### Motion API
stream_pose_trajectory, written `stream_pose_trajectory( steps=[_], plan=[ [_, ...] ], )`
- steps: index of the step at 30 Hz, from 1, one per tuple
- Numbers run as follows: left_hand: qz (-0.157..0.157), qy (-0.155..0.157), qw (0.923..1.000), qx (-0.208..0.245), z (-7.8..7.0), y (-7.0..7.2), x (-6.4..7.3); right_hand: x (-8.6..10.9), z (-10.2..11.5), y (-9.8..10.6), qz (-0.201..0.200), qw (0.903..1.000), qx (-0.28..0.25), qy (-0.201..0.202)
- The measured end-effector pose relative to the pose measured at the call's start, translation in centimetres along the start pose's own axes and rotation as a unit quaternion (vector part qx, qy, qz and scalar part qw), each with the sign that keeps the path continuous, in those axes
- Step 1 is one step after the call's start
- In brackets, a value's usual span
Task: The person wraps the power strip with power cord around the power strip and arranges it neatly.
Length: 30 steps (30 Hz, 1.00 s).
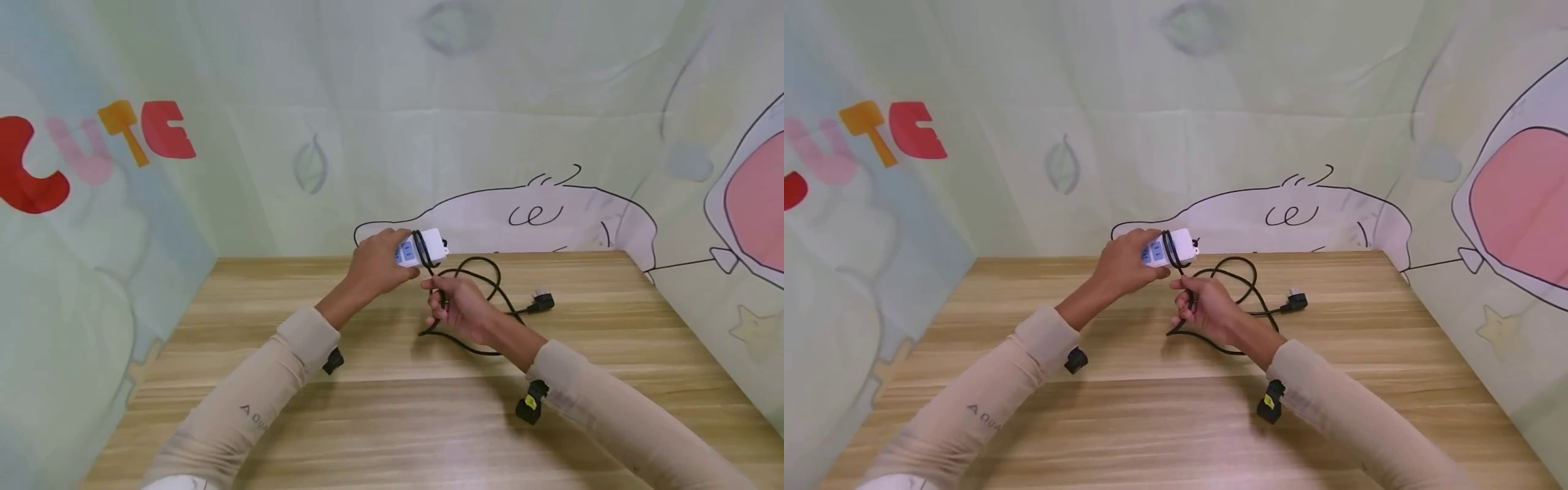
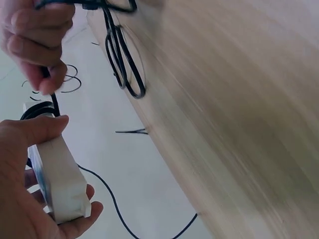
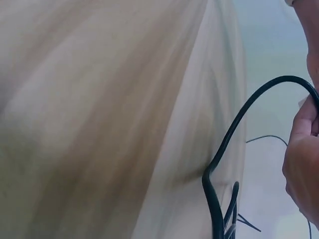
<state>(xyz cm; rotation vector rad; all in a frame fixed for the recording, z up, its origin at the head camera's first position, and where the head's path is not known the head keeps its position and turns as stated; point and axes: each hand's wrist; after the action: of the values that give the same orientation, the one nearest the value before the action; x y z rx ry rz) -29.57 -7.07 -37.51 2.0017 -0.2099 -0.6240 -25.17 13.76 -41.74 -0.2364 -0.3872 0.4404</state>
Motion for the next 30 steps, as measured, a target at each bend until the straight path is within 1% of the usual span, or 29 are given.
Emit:
stream_pose_trajectory(
  steps=[3, 8, 11, 13, 15, 18, 20, 22, 23, 25, 27, 28, 30],
  plan=[
    [0.000, -0.003, 0.9999, -0.012, 0.1, 0.0, -0.2, 0.2, -0.2, 0.0, 0.014, 0.9998, -0.009, -0.006],
    [0.002, -0.011, 0.9994, -0.032, 0.1, 0.1, -0.6, 0.6, -0.7, 0.1, 0.033, 0.9994, 0.006, -0.009],
    [-0.006, -0.012, 0.9987, -0.049, 0.4, 0.0, -0.9, 1.1, -1.1, 0.0, 0.051, 0.9983, 0.025, -0.014],
    [-0.013, -0.008, 0.9980, -0.061, 0.9, 0.0, -1.0, 1.5, -1.5, -0.3, 0.070, 0.9961, 0.052, -0.014],
    [-0.021, -0.003, 0.9969, -0.076, 1.5, 0.1, -1.0, 1.8, -1.8, -0.7, 0.090, 0.9914, 0.094, -0.010],
    [-0.022, 0.012, 0.9955, -0.091, 2.2, 0.0, -1.0, 2.4, -2.1, -1.0, 0.115, 0.9800, 0.162, 0.004],
    [-0.017, 0.024, 0.9947, -0.098, 2.7, 0.2, -0.7, 2.5, -2.1, -1.3, 0.119, 0.9721, 0.201, 0.017],
    [-0.010, 0.030, 0.9945, -0.100, 3.0, 0.4, -0.5, 2.5, -1.9, -1.3, 0.111, 0.9631, 0.243, 0.033],
    [-0.008, 0.031, 0.9944, -0.101, 3.1, 0.4, -0.4, 2.6, -1.8, -1.2, 0.104, 0.9562, 0.270, 0.043],
    [-0.007, 0.029, 0.9942, -0.103, 3.1, 0.6, -0.2, 2.6, -1.6, -1.0, 0.090, 0.9367, 0.332, 0.063],
    [-0.007, 0.024, 0.9939, -0.108, 3.0, 0.7, -0.1, 2.8, -1.3, -0.7, 0.072, 0.9071, 0.406, 0.086],
    [-0.005, 0.022, 0.9935, -0.111, 3.0, 0.8, 0.0, 2.8, -1.1, -0.5, 0.063, 0.8893, 0.442, 0.098],
    [0.004, 0.017, 0.9926, -0.120, 2.9, 0.9, 0.1, 2.8, -0.8, -0.2, 0.050, 0.8498, 0.508, 0.130]
  ],
)
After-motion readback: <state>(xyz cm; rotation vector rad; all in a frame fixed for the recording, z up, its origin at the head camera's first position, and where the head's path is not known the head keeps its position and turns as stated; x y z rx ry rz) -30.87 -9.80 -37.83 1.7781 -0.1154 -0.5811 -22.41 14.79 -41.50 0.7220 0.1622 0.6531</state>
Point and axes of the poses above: each hand's wrist, its own x-axis away from the middle knuckle, its own y-axis out of the back of the hand, z = x × y, and after that the axes turned 6 degrees about -y, right-handed
